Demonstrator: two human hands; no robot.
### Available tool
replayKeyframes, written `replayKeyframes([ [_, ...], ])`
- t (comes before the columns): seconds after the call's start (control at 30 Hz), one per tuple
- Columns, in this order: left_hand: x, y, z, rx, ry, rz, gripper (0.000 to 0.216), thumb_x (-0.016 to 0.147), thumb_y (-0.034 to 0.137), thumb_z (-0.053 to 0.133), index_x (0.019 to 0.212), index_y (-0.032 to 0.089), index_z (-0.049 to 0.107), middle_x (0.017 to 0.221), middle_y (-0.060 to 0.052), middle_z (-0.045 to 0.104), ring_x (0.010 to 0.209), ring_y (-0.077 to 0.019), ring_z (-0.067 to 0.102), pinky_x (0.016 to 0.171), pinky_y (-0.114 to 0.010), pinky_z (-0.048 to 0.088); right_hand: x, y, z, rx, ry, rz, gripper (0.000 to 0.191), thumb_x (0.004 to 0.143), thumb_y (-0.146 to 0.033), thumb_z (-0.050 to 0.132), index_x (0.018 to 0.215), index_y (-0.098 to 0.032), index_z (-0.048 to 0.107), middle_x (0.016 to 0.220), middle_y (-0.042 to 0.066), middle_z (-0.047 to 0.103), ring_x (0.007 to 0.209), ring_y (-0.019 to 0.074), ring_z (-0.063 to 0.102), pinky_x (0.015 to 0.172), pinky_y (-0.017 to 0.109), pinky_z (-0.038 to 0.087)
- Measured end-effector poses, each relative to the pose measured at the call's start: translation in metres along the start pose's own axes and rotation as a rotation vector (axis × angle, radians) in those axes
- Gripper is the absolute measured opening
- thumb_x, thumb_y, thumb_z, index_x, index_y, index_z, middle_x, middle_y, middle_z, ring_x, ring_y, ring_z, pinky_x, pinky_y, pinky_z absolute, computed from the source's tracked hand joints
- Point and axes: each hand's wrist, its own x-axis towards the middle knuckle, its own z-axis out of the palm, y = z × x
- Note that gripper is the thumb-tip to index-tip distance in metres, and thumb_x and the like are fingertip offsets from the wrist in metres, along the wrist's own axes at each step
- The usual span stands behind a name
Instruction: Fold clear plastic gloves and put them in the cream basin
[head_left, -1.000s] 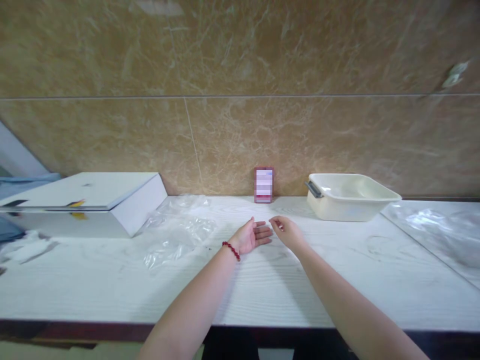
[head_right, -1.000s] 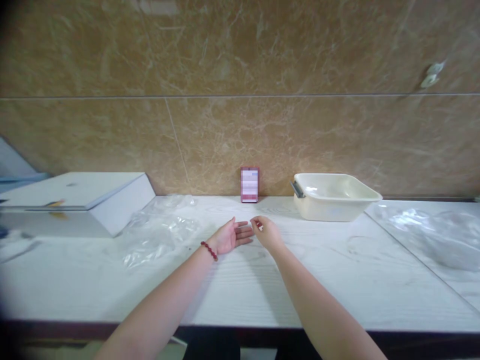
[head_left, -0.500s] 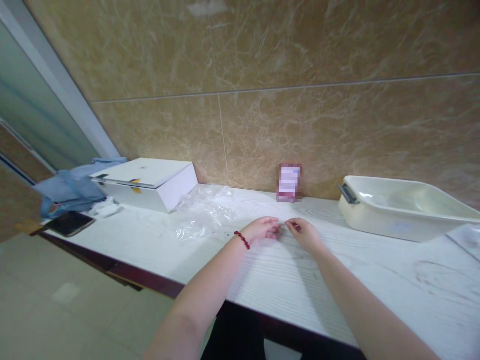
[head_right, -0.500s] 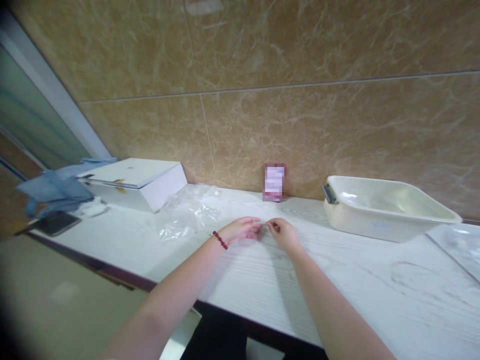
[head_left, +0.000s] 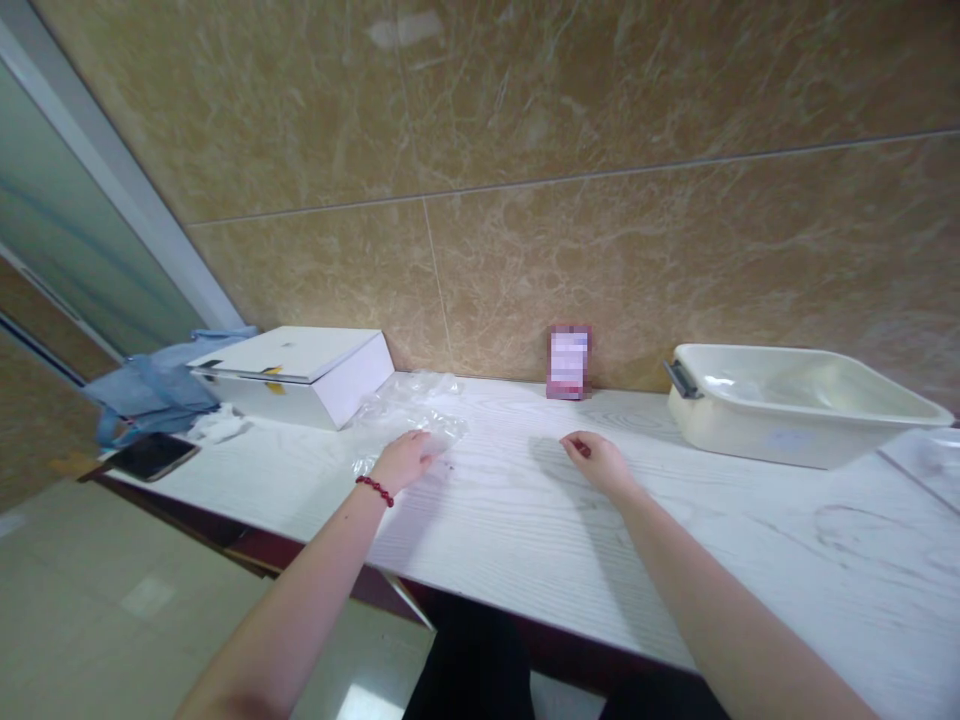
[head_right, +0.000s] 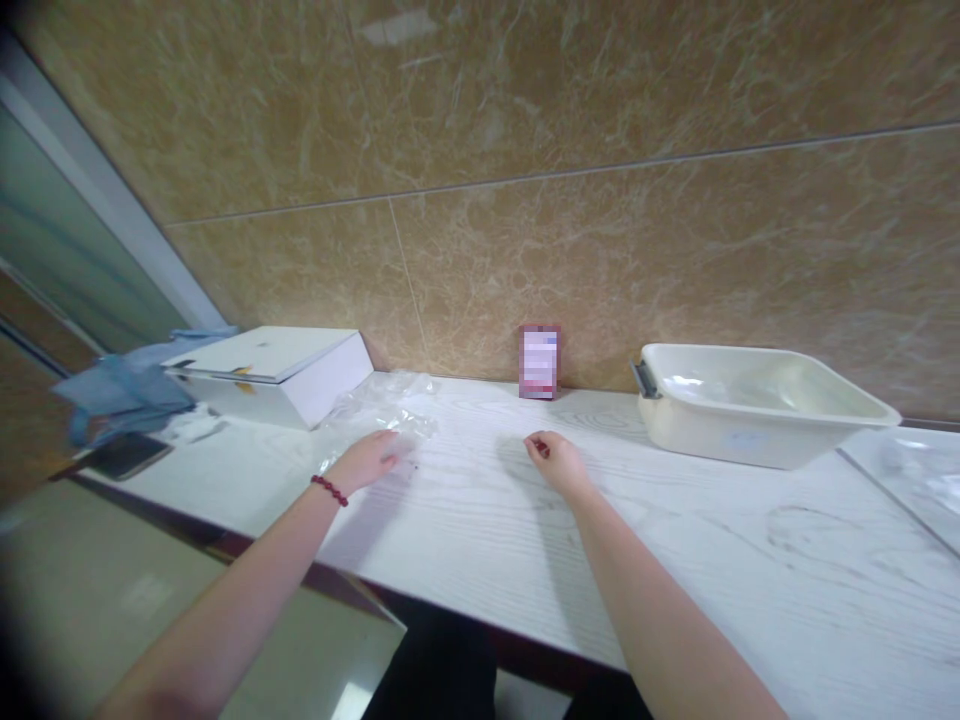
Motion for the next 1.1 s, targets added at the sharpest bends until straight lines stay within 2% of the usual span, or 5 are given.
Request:
replayKeyframes([
  [0.2,-0.009,-0.029,-0.006,0.145,-0.084,-0.027,0.056,0.067,0.039,0.051,0.117,0.017,0.040,0.126,-0.010,0.037,0.119,-0.0254,0.026,0.096,-0.035,0.020,0.000,0.001,0.001,0.001,-0.012,0.008,0.025,0.074,-0.034,0.041,0.074,-0.017,0.059,0.069,0.003,0.060,0.059,0.0119,0.052,0.057,0.023,0.039],
  [0.33,-0.010,-0.046,-0.003,0.229,-0.113,-0.015,0.047,0.075,0.036,0.040,0.116,0.013,0.042,0.124,-0.011,0.040,0.118,-0.0226,0.029,0.096,-0.035,0.022,0.000,0.003,0.002,-0.013,-0.004,0.009,0.025,0.073,-0.035,0.041,0.073,-0.018,0.059,0.067,0.003,0.060,0.058,0.0120,0.052,0.057,0.023,0.039],
  [0.47,-0.009,-0.056,-0.001,0.234,-0.100,0.040,0.038,0.079,0.030,0.032,0.110,0.016,0.048,0.120,-0.007,0.046,0.113,-0.0178,0.036,0.095,-0.031,0.024,0.000,0.004,0.002,-0.012,-0.009,0.015,0.026,0.073,-0.036,0.041,0.073,-0.017,0.059,0.066,0.002,0.060,0.057,0.0119,0.051,0.056,0.023,0.038],
  [0.77,-0.007,-0.044,-0.009,0.231,0.036,-0.033,0.025,0.076,0.027,0.035,0.081,0.019,0.058,0.085,-0.006,0.059,0.083,-0.0188,0.052,0.078,-0.029,0.037,0.001,0.003,0.002,-0.008,-0.011,0.007,0.025,0.073,-0.035,0.041,0.073,-0.018,0.059,0.067,0.002,0.060,0.058,0.0120,0.052,0.056,0.023,0.038],
  [1.1,0.012,-0.042,-0.038,0.107,0.110,-0.118,0.020,0.069,0.036,0.047,0.071,0.018,0.057,0.078,-0.005,0.061,0.077,-0.0183,0.054,0.072,-0.027,0.040,0.000,0.001,0.000,-0.012,-0.001,0.004,0.026,0.073,-0.035,0.040,0.073,-0.018,0.059,0.066,0.002,0.060,0.058,0.0125,0.052,0.056,0.023,0.038],
])
